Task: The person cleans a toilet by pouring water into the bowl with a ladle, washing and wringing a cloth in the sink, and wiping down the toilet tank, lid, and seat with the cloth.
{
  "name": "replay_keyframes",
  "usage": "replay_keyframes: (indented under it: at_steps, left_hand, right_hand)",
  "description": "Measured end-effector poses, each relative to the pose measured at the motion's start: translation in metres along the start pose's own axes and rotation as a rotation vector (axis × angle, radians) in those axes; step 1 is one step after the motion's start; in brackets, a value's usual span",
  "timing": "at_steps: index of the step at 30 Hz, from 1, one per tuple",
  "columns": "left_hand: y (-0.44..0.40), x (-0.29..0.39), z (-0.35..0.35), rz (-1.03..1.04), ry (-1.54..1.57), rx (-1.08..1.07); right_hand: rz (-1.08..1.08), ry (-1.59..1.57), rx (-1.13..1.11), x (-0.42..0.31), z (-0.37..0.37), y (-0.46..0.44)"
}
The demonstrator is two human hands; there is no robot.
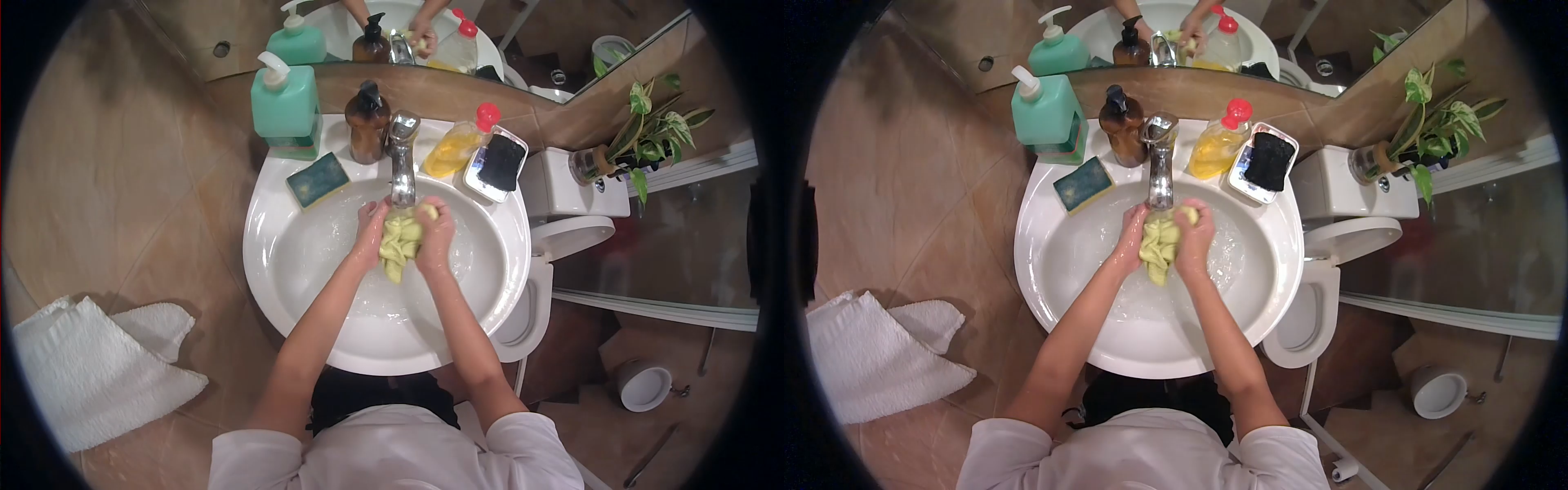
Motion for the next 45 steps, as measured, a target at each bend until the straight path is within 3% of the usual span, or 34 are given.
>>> replay_keyframes:
  at_steps: [2,5,6,7,8,9,10,11,12,13,15,16,18,19,21,22,23,26,27,29,31,33,34,35,36,37,39,41,42,43,45]
  left_hand:
    - [0.018,0.001,0.002,-0.02,-0.193,0.04]
    - [0.015,-0.011,-0.008,0.074,-0.33,-0.003]
    - [0.007,-0.011,-0.009,0.081,-0.324,-0.004]
    - [-0.004,-0.012,-0.009,-0.041,-0.067,0.03]
    - [-0.013,-0.016,-0.014,-0.165,0.19,0.064]
    - [-0.021,-0.026,-0.025,-0.166,0.192,0.067]
    - [-0.03,-0.04,-0.037,-0.125,0.338,-0.141]
    - [-0.034,-0.045,-0.042,-0.079,0.481,-0.351]
    - [-0.02,-0.025,-0.013,-0.015,0.073,-0.013]
    - [-0.011,-0.009,-0.003,-0.014,0.073,-0.01]
    - [0.008,0.012,0.013,-0.27,0.322,-0.13]
    - [0.025,0.028,0.03,-0.299,0.277,-0.132]
    - [0.005,0.013,0.009,-0.195,0.119,-0.115]
    - [-0.005,0.006,-0.001,-0.088,-0.038,-0.101]
    - [-0.011,0.0,-0.006,-0.073,-0.016,-0.059]
    - [-0.012,-0.003,-0.009,-0.061,-0.001,-0.014]
    - [-0.008,-0.002,-0.008,-0.062,-0.002,-0.009]
    - [-0.004,0.003,0.008,-0.083,-0.148,0.082]
    - [-0.004,0.003,0.003,-0.092,-0.147,0.082]
    - [-0.004,0.012,-0.006,-0.17,0.095,-0.105]
    - [-0.004,0.02,-0.001,-0.198,0.128,-0.021]
    - [-0.016,0.009,-0.007,-0.291,0.256,-0.121]
    - [-0.029,-0.004,-0.016,-0.288,0.26,-0.119]
    - [-0.043,-0.021,-0.026,-0.261,0.359,-0.397]
    - [-0.043,-0.025,-0.023,-0.23,0.455,-0.678]
    - [-0.044,-0.032,-0.022,-0.23,0.457,-0.676]
    - [-0.027,-0.022,0.0,-0.213,0.119,-0.097]
    - [-0.009,-0.004,0.019,-0.247,0.14,-0.123]
    - [-0.006,-0.001,0.022,-0.285,0.158,-0.145]
    - [-0.005,0.003,0.023,-0.284,0.161,-0.145]
    - [-0.009,0.012,0.019,-0.264,0.336,-0.219]
  right_hand:
    - [0.471,-0.791,0.175,-0.018,-0.013,-0.008]
    - [0.484,-0.637,0.011,-0.028,-0.01,-0.002]
    - [0.18,-0.184,-0.049,-0.02,0.001,0.001]
    - [0.176,-0.18,-0.056,-0.008,0.006,0.015]
    - [-0.047,0.246,-0.174,-0.017,0.017,0.037]
    - [-0.27,0.671,-0.287,-0.022,0.022,0.05]
    - [-0.264,0.673,-0.29,-0.013,0.02,0.048]
    - [-0.399,0.751,-0.236,0.001,0.018,0.039]
    - [-0.534,0.825,-0.181,0.012,0.016,0.029]
    - [-0.534,0.823,-0.183,0.017,0.012,0.014]
    - [-0.44,0.589,-0.038,0.022,0.003,-0.01]
    - [-0.439,0.589,-0.039,0.019,0.005,-0.008]
    - [0.101,-0.274,-0.005,0.009,0.017,0.0]
    - [0.1,-0.271,-0.009,0.008,0.024,0.009]
    - [-0.372,0.417,0.126,0.004,0.033,0.031]
    - [-0.515,0.439,0.084,0.001,0.032,0.029]
    - [-0.511,0.437,0.082,0.005,0.029,0.024]
    - [-0.135,0.317,-0.089,0.029,0.002,-0.011]
    - [-0.129,0.322,-0.085,0.025,-0.007,-0.018]
    - [0.59,-0.77,-0.248,0.018,-0.012,-0.028]
    - [0.523,-0.794,-0.241,0.01,-0.008,-0.012]
    - [-0.007,-0.168,-0.005,0.015,0.006,0.01]
    - [-0.271,0.125,0.003,0.021,0.015,0.023]
    - [-0.269,0.127,-0.001,0.022,0.017,0.025]
    - [-0.548,0.382,0.037,0.02,0.017,0.028]
    - [-0.825,0.638,0.074,0.019,0.018,0.03]
    - [-0.764,0.604,0.131,0.038,-0.003,0.003]
    - [-0.376,0.489,0.086,0.047,-0.023,-0.017]
    - [-0.043,0.151,0.007,0.042,-0.023,-0.017]
    - [-0.044,0.154,0.004,0.037,-0.015,-0.009]
    - [-0.487,0.411,0.126,0.019,0.014,0.019]
Point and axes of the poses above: each hand's wrist, its own y-axis away from the middle knuckle, its own z-axis out of the palm, x = y × z, the point moved 1 cm from there along -y, towards the middle knuckle
